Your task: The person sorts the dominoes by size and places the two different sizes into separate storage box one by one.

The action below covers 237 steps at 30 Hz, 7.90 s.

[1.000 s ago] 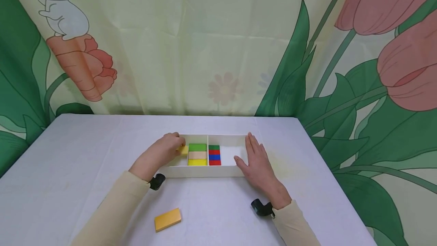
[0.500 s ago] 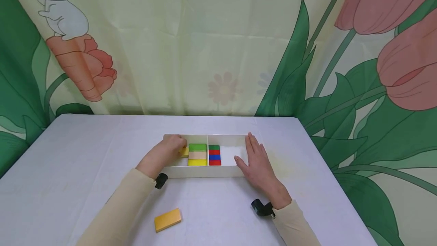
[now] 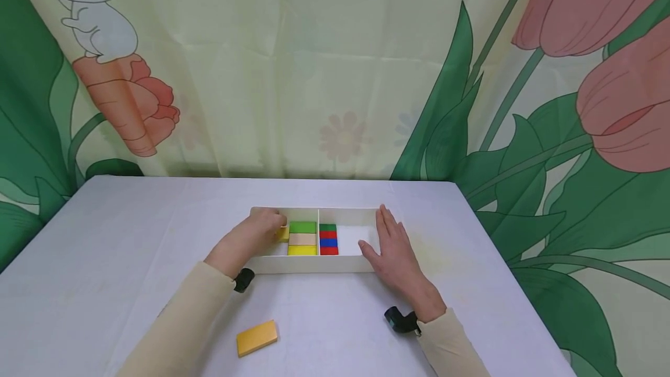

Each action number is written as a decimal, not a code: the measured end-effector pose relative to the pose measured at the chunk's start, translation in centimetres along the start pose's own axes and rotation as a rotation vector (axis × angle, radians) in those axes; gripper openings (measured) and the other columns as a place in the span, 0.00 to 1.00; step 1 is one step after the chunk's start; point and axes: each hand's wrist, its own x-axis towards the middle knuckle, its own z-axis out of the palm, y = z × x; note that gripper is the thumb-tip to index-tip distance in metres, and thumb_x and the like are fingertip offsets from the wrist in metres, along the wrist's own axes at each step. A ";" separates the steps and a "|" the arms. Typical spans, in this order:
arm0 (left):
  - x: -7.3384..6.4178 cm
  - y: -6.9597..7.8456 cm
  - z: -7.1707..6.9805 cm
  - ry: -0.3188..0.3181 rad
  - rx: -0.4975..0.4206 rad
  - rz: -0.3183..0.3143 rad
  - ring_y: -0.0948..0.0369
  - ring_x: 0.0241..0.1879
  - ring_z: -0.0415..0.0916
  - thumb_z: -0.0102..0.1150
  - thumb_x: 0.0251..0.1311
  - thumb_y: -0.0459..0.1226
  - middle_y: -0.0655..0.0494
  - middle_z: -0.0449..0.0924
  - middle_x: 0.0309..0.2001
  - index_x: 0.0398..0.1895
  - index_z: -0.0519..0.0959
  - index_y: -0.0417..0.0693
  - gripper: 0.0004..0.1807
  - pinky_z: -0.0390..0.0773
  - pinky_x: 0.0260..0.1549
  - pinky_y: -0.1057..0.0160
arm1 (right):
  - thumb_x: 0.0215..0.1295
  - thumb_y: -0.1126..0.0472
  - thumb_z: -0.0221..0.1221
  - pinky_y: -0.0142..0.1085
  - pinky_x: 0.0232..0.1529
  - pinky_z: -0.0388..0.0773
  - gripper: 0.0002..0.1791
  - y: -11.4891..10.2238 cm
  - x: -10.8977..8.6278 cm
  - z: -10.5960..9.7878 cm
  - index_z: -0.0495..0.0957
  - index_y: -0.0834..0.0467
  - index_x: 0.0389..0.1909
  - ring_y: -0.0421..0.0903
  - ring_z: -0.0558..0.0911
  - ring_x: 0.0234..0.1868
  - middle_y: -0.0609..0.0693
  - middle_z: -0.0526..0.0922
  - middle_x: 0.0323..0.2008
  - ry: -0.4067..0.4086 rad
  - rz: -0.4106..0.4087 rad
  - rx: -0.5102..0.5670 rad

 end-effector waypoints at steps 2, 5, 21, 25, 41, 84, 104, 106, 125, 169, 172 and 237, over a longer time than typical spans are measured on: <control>-0.4 -0.1 -0.2 0.014 -0.025 0.012 0.54 0.38 0.79 0.63 0.58 0.24 0.45 0.82 0.39 0.41 0.82 0.37 0.08 0.83 0.42 0.58 | 0.70 0.42 0.54 0.58 0.78 0.44 0.48 0.0 0.0 0.1 0.43 0.64 0.78 0.57 0.46 0.80 0.57 0.43 0.80 -0.005 0.003 -0.005; -1.2 0.0 -0.8 0.038 -0.082 0.027 0.52 0.41 0.80 0.64 0.58 0.25 0.46 0.83 0.41 0.42 0.82 0.37 0.10 0.83 0.44 0.57 | 0.70 0.43 0.54 0.58 0.78 0.44 0.48 0.1 0.0 0.1 0.44 0.64 0.78 0.57 0.47 0.80 0.57 0.44 0.80 -0.002 -0.003 -0.012; -6.5 1.7 -2.7 0.247 -0.227 0.165 0.55 0.41 0.83 0.68 0.55 0.27 0.52 0.83 0.42 0.45 0.82 0.41 0.14 0.85 0.41 0.61 | 0.70 0.42 0.54 0.58 0.78 0.44 0.48 0.0 -0.1 -0.1 0.43 0.64 0.78 0.57 0.47 0.80 0.57 0.43 0.80 -0.006 0.010 -0.009; -7.9 2.1 -2.8 0.271 -0.240 0.197 0.57 0.40 0.83 0.68 0.55 0.27 0.56 0.83 0.40 0.44 0.82 0.44 0.13 0.84 0.39 0.62 | 0.70 0.42 0.54 0.58 0.78 0.43 0.48 -0.1 -0.1 -0.2 0.43 0.64 0.78 0.57 0.47 0.80 0.57 0.43 0.80 -0.011 0.011 -0.002; -10.6 3.1 -2.0 0.196 -0.295 0.161 0.61 0.41 0.82 0.68 0.57 0.29 0.62 0.82 0.42 0.45 0.81 0.52 0.15 0.84 0.39 0.66 | 0.71 0.42 0.53 0.57 0.78 0.43 0.48 0.0 0.0 -0.1 0.43 0.64 0.78 0.56 0.47 0.80 0.57 0.43 0.80 -0.010 0.007 -0.009; -12.7 3.1 2.8 -0.285 -0.488 -0.028 0.73 0.33 0.67 0.77 0.47 0.43 0.69 0.71 0.33 0.40 0.79 0.58 0.17 0.76 0.36 0.70 | 0.70 0.43 0.53 0.57 0.78 0.43 0.48 -0.3 -0.1 -0.3 0.42 0.64 0.78 0.56 0.46 0.80 0.56 0.42 0.80 -0.022 0.022 -0.001; -11.9 2.1 3.7 -0.055 -0.449 0.009 0.71 0.40 0.72 0.75 0.51 0.42 0.68 0.77 0.41 0.46 0.82 0.56 0.18 0.80 0.43 0.68 | 0.71 0.43 0.53 0.57 0.78 0.42 0.48 -0.1 0.1 -0.1 0.41 0.63 0.78 0.56 0.46 0.80 0.56 0.42 0.80 -0.017 0.016 0.006; -11.9 2.0 3.8 -0.058 -0.454 0.001 0.71 0.39 0.71 0.75 0.50 0.42 0.69 0.76 0.40 0.45 0.82 0.56 0.18 0.80 0.42 0.69 | 0.71 0.43 0.52 0.56 0.79 0.42 0.48 -0.1 0.1 0.0 0.42 0.63 0.78 0.55 0.46 0.80 0.56 0.42 0.80 -0.016 0.016 0.008; -11.3 2.4 1.4 0.071 -0.405 0.110 0.70 0.37 0.73 0.75 0.51 0.37 0.66 0.77 0.40 0.43 0.82 0.53 0.16 0.81 0.38 0.70 | 0.71 0.43 0.53 0.57 0.78 0.43 0.47 -0.1 0.0 -0.1 0.42 0.64 0.78 0.56 0.46 0.80 0.56 0.42 0.80 -0.011 0.012 0.008; -5.6 1.3 -2.2 0.136 -0.163 0.058 0.56 0.42 0.76 0.72 0.52 0.31 0.48 0.80 0.43 0.48 0.83 0.37 0.18 0.84 0.44 0.59 | 0.71 0.44 0.53 0.58 0.78 0.44 0.47 0.2 -0.2 -0.2 0.43 0.66 0.78 0.57 0.47 0.80 0.58 0.43 0.80 0.000 -0.013 0.006; -5.2 1.3 -2.1 0.100 -0.165 0.028 0.55 0.42 0.76 0.71 0.53 0.30 0.48 0.79 0.43 0.47 0.82 0.37 0.17 0.83 0.45 0.58 | 0.71 0.44 0.53 0.58 0.78 0.44 0.47 0.2 -0.2 -0.1 0.43 0.66 0.78 0.57 0.47 0.80 0.58 0.43 0.80 0.002 -0.014 0.006; -0.3 2.1 -0.3 -0.124 0.012 -0.230 0.54 0.36 0.71 0.77 0.44 0.28 0.45 0.76 0.38 0.46 0.81 0.36 0.23 0.84 0.44 0.59 | 0.71 0.45 0.55 0.58 0.78 0.43 0.48 0.1 0.1 -0.1 0.43 0.66 0.78 0.57 0.48 0.80 0.58 0.43 0.80 -0.005 -0.011 0.017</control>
